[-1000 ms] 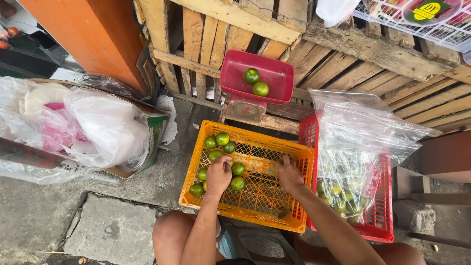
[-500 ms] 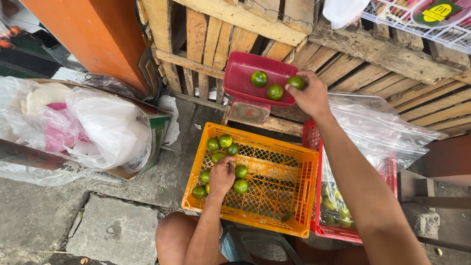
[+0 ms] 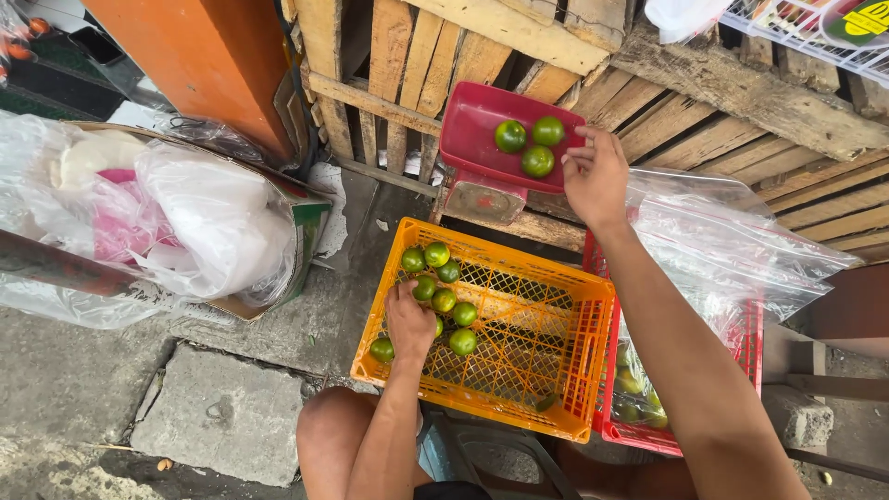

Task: Picking limes from a crate, weighing them on a scale, and placing them into plastic bags for packaging.

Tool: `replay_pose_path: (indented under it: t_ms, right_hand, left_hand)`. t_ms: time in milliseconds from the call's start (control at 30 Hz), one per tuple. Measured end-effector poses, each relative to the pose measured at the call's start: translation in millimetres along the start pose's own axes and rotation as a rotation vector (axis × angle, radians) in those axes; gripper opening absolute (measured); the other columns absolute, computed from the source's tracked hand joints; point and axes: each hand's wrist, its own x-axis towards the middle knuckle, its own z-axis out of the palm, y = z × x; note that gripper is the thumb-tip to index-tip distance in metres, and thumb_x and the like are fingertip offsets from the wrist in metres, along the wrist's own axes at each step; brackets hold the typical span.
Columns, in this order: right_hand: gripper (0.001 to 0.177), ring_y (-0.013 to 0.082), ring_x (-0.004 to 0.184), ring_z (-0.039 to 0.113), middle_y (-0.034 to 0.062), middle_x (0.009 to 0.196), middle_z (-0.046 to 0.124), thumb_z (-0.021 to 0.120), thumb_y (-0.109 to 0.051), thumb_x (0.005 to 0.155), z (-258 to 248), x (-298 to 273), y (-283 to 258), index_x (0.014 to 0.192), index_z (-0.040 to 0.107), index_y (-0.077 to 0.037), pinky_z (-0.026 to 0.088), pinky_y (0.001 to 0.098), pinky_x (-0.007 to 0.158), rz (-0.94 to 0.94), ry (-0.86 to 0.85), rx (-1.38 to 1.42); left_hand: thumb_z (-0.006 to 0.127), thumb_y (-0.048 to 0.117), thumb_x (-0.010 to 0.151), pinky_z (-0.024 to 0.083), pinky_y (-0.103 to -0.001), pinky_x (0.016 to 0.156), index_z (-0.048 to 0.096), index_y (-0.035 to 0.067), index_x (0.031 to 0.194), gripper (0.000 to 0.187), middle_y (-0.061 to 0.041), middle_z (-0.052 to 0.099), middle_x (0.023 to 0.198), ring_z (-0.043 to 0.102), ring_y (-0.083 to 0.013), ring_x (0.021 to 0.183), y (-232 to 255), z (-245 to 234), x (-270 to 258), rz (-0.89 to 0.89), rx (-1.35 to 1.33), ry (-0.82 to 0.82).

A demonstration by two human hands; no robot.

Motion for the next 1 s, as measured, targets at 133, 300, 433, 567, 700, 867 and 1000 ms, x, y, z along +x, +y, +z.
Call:
replay_pose_path:
  t_ms: [133, 300, 433, 567, 700, 867, 1000]
  right_hand:
    - [0.034, 0.0405, 0.100, 0.071, 0.0237, 0.118, 0.053, 0.066, 0.018, 0.090, -0.8, -43.3, -16.0, 0.123, 0.062, 0.010, 0.063, 0.0401, 0.087, -0.131, -0.039, 0.005]
    - [0.031, 0.0358, 0.105, 0.069, 0.0131, 0.109, 0.063, 0.067, 0.006, 0.088, 21.4, -142.5, -56.0, 0.116, 0.067, -0.007, 0.061, 0.0463, 0.084, -0.254, -0.495, -0.060]
    - [0.030, 0.0391, 0.119, 0.063, 0.0122, 0.124, 0.056, 0.067, -0.011, 0.096, 50.0, -199.5, -41.8, 0.125, 0.060, -0.006, 0.066, 0.0445, 0.084, -0.108, -0.865, -0.194]
    - [0.058, 0.0506, 0.134, 0.046, 0.0183, 0.148, 0.033, 0.063, -0.018, 0.100, 82.7, -230.0, -22.1, 0.151, 0.037, -0.014, 0.061, 0.0596, 0.098, 0.254, -0.981, -0.163]
    - [0.057, 0.0572, 0.126, 0.051, 0.0253, 0.138, 0.037, 0.062, -0.012, 0.100, 105.4, -246.1, -7.7, 0.148, 0.034, -0.010, 0.060, 0.0656, 0.094, 0.382, -0.873, -0.045]
    - [0.047, 0.0469, 0.116, 0.063, 0.0220, 0.129, 0.050, 0.069, -0.019, 0.095, 89.6, -222.1, -17.2, 0.136, 0.046, -0.015, 0.063, 0.0542, 0.086, 0.396, -1.008, -0.161]
    - [0.047, 0.0317, 0.082, 0.072, 0.0191, 0.100, 0.066, 0.072, -0.015, 0.087, 50.3, -153.6, -62.4, 0.131, 0.058, -0.005, 0.057, 0.0460, 0.071, 0.328, -0.818, 0.025]
  left_hand:
    - [0.050, -0.004, 0.085, 0.052, -0.053, 0.098, 0.051, 0.003, 0.137, 0.052, -0.023, 0.051, 0.132, 0.053, -0.0453, 0.126, -16.2, 15.2, -3.8, -0.085, 0.121, -0.035]
    - [0.060, 0.026, 0.093, 0.025, -0.064, 0.112, 0.042, 0.004, 0.150, 0.064, -0.023, 0.051, 0.143, 0.035, -0.0465, 0.141, -37.3, 38.8, -5.8, -0.096, 0.683, -0.328]
    - [0.055, 0.027, 0.090, 0.026, -0.070, 0.107, 0.049, 0.013, 0.147, 0.059, -0.017, 0.057, 0.142, 0.035, -0.0423, 0.141, -14.6, 23.0, -14.5, -0.011, 0.778, -0.508]
    - [0.060, 0.019, 0.097, 0.036, -0.079, 0.100, 0.048, 0.012, 0.151, 0.056, -0.021, 0.055, 0.145, 0.044, -0.0414, 0.139, -21.0, 25.0, -20.4, 0.124, 0.648, -0.697]
    - [0.063, 0.011, 0.094, 0.037, -0.084, 0.097, 0.058, 0.005, 0.141, 0.048, -0.022, 0.060, 0.140, 0.052, -0.0441, 0.134, -55.9, 56.6, -7.8, 0.155, 0.605, -0.774]
    - [0.065, 0.010, 0.093, 0.040, -0.084, 0.098, 0.065, 0.003, 0.130, 0.037, -0.021, 0.061, 0.136, 0.051, -0.0441, 0.134, -54.8, 54.4, -11.3, 0.182, 0.634, -0.794]
    - [0.068, 0.019, 0.097, 0.053, -0.073, 0.092, 0.063, 0.003, 0.130, 0.036, -0.021, 0.056, 0.138, 0.048, -0.0401, 0.136, -36.1, 36.1, -13.0, 0.220, 0.666, -0.779]
